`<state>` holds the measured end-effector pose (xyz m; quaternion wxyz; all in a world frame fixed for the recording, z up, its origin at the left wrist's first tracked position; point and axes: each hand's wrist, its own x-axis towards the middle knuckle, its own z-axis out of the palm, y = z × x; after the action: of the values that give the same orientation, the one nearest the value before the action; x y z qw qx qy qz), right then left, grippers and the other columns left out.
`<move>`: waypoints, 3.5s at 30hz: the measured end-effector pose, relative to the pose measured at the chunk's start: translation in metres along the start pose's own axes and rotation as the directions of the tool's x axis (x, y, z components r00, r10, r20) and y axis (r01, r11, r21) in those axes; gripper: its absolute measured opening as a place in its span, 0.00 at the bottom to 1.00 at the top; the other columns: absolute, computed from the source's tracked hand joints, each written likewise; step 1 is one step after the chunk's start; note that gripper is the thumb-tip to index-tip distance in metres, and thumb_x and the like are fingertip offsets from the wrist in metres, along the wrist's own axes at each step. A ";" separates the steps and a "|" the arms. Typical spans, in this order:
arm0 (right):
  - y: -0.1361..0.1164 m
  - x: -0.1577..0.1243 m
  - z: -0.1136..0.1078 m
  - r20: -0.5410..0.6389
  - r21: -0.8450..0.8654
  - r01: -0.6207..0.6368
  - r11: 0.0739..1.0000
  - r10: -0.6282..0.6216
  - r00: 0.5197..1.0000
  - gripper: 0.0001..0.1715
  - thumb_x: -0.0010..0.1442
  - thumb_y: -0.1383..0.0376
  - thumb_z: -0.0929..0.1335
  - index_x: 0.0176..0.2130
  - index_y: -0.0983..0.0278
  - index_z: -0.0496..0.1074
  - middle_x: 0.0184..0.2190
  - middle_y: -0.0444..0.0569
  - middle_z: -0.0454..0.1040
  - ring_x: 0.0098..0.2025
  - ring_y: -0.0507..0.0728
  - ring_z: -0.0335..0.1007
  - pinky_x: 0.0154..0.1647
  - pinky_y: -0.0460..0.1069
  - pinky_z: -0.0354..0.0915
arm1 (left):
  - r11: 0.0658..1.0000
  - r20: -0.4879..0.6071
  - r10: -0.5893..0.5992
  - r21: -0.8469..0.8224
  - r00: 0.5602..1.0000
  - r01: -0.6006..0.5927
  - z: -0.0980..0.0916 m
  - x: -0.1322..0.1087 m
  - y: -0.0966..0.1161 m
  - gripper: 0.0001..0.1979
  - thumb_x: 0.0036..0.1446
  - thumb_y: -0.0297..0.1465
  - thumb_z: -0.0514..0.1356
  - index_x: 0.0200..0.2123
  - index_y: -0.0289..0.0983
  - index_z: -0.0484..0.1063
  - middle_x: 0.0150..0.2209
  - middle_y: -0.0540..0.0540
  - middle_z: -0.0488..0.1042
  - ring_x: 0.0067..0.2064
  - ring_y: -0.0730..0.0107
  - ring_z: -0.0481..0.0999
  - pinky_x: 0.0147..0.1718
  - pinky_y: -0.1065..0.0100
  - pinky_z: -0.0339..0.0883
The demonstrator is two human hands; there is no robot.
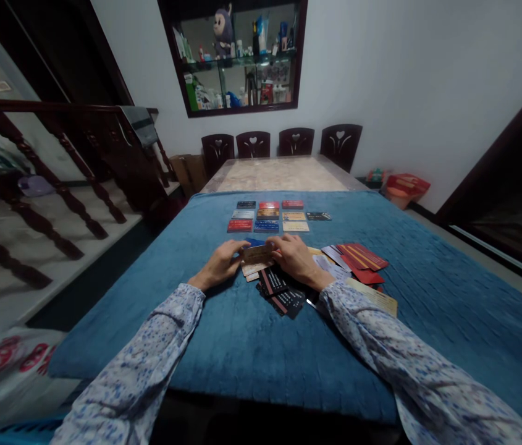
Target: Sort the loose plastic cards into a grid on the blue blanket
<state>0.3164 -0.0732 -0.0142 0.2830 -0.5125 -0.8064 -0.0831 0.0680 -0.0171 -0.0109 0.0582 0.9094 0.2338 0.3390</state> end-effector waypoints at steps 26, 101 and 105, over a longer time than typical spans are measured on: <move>-0.001 0.001 0.002 0.058 -0.060 -0.040 0.997 0.043 0.997 0.26 0.59 0.74 0.68 0.57 0.64 0.69 0.42 0.55 0.81 0.45 0.63 0.71 0.47 0.53 0.56 | 0.993 0.004 -0.113 0.044 0.994 0.113 0.009 -0.003 0.004 0.17 0.59 0.22 0.59 0.51 0.37 0.68 0.42 0.44 0.79 0.43 0.63 0.79 0.47 0.61 0.72; 0.082 0.014 -0.064 0.348 -0.202 -0.097 0.975 0.164 0.923 0.11 0.58 0.64 0.74 0.42 0.65 0.75 0.44 0.57 0.76 0.48 0.63 0.67 0.44 0.52 0.64 | 0.976 0.338 -0.015 0.211 0.941 -0.060 0.044 0.111 0.001 0.22 0.59 0.34 0.66 0.56 0.38 0.72 0.52 0.37 0.72 0.55 0.49 0.69 0.52 0.50 0.64; 0.094 0.025 -0.063 0.405 -0.240 -0.129 0.962 0.220 0.887 0.14 0.58 0.64 0.74 0.44 0.66 0.76 0.47 0.58 0.76 0.52 0.65 0.67 0.47 0.53 0.64 | 0.965 0.404 -0.101 0.263 0.909 -0.010 0.050 0.128 0.002 0.21 0.62 0.35 0.64 0.57 0.40 0.71 0.55 0.38 0.71 0.58 0.48 0.67 0.55 0.49 0.62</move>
<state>0.4141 -0.0365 0.0366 0.0507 -0.6156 -0.7860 -0.0258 0.1854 0.0435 0.0263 -0.0051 0.9545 0.2796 0.1035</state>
